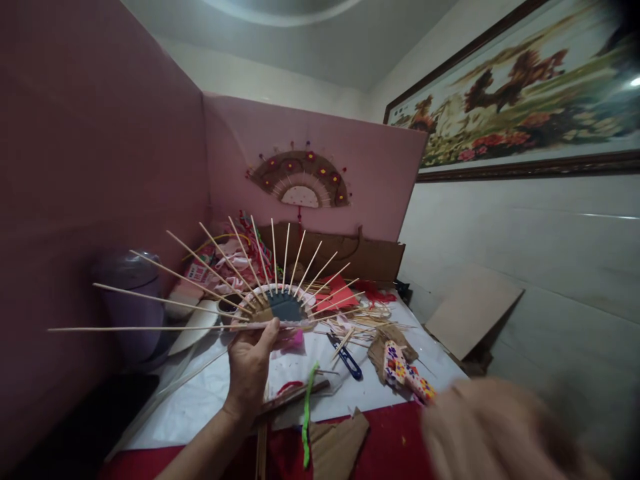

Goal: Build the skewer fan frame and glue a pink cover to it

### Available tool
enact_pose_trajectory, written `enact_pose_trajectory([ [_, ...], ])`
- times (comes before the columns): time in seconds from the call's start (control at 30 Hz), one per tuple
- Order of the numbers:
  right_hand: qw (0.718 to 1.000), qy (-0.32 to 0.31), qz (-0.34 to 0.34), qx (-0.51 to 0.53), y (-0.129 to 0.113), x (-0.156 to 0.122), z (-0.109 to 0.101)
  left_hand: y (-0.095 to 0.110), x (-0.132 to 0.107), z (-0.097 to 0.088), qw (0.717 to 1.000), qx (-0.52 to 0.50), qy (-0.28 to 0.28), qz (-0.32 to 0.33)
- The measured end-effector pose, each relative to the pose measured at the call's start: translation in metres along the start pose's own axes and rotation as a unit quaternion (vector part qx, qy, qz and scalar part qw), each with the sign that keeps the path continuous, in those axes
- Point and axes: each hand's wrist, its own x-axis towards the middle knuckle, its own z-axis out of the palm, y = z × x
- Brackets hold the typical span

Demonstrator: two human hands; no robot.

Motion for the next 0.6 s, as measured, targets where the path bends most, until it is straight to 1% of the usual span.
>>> enact_pose_trajectory([
  [0.07,0.999,-0.004,0.012,-0.042,0.004,0.014,0.015,-0.001,0.000,-0.001,1.000,-0.008,-0.008,-0.003],
  [0.1,0.991,0.031,-0.003,-0.127,0.009,0.022,0.022,-0.001,0.000,-0.002,1.000,-0.011,-0.013,-0.005],
  [0.13,0.971,0.044,-0.024,-0.233,0.016,0.030,0.027,-0.001,0.000,-0.002,1.000,-0.013,-0.017,-0.006],
  [0.17,0.944,0.062,-0.044,-0.320,0.025,0.038,0.031,0.000,0.000,-0.002,1.000,-0.017,-0.022,-0.005],
  [0.2,0.919,0.074,-0.058,-0.384,0.035,0.045,0.034,0.000,0.000,-0.002,0.999,-0.021,-0.025,-0.003],
  [0.27,0.879,0.089,-0.076,-0.462,0.053,0.056,0.036,0.001,-0.001,-0.002,0.999,-0.030,-0.025,0.000],
  [0.3,0.866,0.094,-0.084,-0.484,0.059,0.060,0.037,0.002,-0.001,-0.001,0.999,-0.034,-0.021,0.001],
  [0.37,0.853,0.101,-0.092,-0.504,0.067,0.065,0.037,0.003,-0.001,0.000,0.999,-0.044,-0.015,0.001],
  [0.6,0.852,0.100,-0.084,-0.507,0.063,0.071,0.041,0.006,-0.004,0.001,0.999,-0.033,-0.011,0.003],
])
